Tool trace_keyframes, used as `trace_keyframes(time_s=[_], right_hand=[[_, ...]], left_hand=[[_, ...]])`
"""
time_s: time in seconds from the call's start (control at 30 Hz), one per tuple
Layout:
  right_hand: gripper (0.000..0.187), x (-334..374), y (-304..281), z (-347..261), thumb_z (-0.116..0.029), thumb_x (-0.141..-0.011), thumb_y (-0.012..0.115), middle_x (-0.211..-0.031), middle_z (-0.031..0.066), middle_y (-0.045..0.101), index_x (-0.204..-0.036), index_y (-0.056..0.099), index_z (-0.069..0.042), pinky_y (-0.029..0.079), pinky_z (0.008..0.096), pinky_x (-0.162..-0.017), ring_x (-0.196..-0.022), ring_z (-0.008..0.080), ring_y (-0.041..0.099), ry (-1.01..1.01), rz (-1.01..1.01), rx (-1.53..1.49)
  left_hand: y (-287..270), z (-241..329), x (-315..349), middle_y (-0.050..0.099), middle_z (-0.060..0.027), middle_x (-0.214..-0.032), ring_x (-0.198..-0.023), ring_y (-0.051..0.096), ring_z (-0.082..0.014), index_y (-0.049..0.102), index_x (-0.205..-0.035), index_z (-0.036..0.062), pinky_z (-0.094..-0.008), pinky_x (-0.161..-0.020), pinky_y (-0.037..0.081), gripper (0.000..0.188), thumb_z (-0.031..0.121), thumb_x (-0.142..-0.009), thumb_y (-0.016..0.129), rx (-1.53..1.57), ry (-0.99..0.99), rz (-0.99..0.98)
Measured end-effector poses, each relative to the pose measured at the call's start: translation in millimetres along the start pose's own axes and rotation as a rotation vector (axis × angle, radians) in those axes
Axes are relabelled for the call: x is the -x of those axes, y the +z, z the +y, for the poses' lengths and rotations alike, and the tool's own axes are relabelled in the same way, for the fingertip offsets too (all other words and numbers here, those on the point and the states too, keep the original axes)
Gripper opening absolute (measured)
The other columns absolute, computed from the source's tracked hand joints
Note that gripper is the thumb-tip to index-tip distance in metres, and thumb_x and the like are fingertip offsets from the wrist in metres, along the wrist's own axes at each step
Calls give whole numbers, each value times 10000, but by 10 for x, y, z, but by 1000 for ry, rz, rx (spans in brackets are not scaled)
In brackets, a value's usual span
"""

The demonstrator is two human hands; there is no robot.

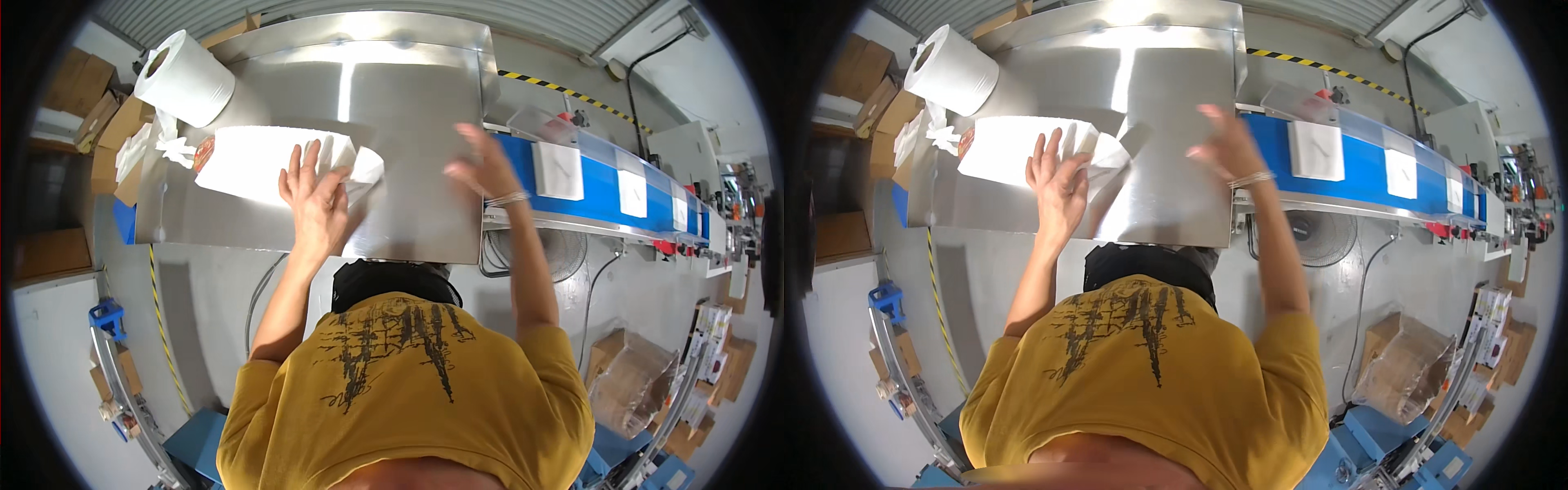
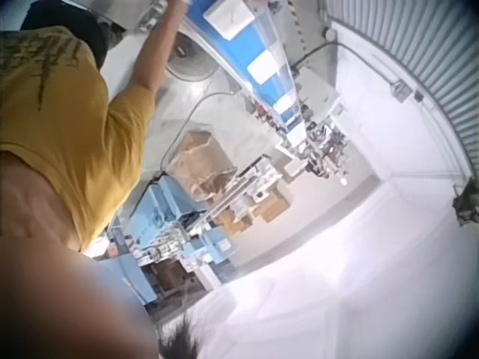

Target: The recorder is folding paper sheets, placing them onto a conveyor belt, and adjusting components of a paper-processing machine.

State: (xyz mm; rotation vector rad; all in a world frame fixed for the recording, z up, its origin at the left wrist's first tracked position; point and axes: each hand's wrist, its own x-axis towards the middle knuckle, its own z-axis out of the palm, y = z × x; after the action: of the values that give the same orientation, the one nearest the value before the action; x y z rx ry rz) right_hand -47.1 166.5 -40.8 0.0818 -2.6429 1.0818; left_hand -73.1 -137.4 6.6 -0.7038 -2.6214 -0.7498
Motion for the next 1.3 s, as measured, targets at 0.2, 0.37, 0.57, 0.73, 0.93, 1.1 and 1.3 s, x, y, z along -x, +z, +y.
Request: trace_keyframes(time_s=[0.2, 0.37, 0.57, 0.73, 0.93, 1.1, 1.3], right_hand=[[563, -347, 957, -307, -250, -771, 730, -1351, 135, 415, -1250, 499, -65, 421, 350, -908, -1189, 256, 449, -428, -242, 30], [189, 101, 428, -163, -164, -895, 596, -828, -21, 537, -1027, 569, -31, 454, 222, -711, -801, 77, 524, 532, 34, -549], [320, 468, -396, 1171, -331, -824, 647, -848, 131, 635, -954, 613, -41, 476, 387, -686, -771, 282, 600, 686, 396, 345], [495, 127, -187, 363, -230, -676, 766, -1043, 155, 599, -1094, 565, -56, 459, 408, -831, -973, 350, 559, 106, 395, 409], [578, -439, 914, -670, -190, -743, 725, -1192, 124, 516, -1259, 484, -91, 384, 384, -965, -1152, 305, 469, -114, -350, -355], [346, -138, 847, -558, -267, -847, 636, -1033, 131, 584, -1075, 583, -12, 441, 330, -820, -957, 207, 549, 164, -259, -462], [426, 310, 127, 776, -383, -844, 629, -774, 147, 655, -972, 624, 23, 466, 370, -639, -679, 238, 593, 557, 281, -143]], left_hand=[[-120, 48, -102, 363, -172, -1400, -1345, 220, -389, 656, -1031, 102, -545, -1068, 134, 306, 14, -739, 625, 55, -23, -19], [-114, -248, -6, 418, -201, -1343, -1251, 356, -392, 615, -1126, 54, -492, -1031, 275, 335, 29, -791, 616, -72, -97, 24], [-48, -269, 11, 459, -179, -1306, -1230, 383, -393, 650, -1066, 60, -505, -1013, 301, 295, 1, -780, 609, -45, -15, 100], [-61, -240, -5, 415, -158, -1352, -1293, 305, -397, 670, -1010, 81, -530, -1047, 210, 291, -11, -740, 616, 28, -16, 74], [-206, -184, -33, 354, -163, -1408, -1342, 219, -390, 661, -1033, 95, -551, -1064, 141, 307, 4, -742, 618, 51, 10, -4], [-175, -389, -8, 414, -173, -1362, -1303, 303, -387, 630, -1100, 58, -514, -1060, 214, 304, 40, -797, 616, -37, -103, 65], [-160, -417, 24, 496, -150, -1291, -1239, 390, -376, 640, -1089, 60, -489, -1039, 279, 299, 7, -797, 601, -33, -60, 82]])
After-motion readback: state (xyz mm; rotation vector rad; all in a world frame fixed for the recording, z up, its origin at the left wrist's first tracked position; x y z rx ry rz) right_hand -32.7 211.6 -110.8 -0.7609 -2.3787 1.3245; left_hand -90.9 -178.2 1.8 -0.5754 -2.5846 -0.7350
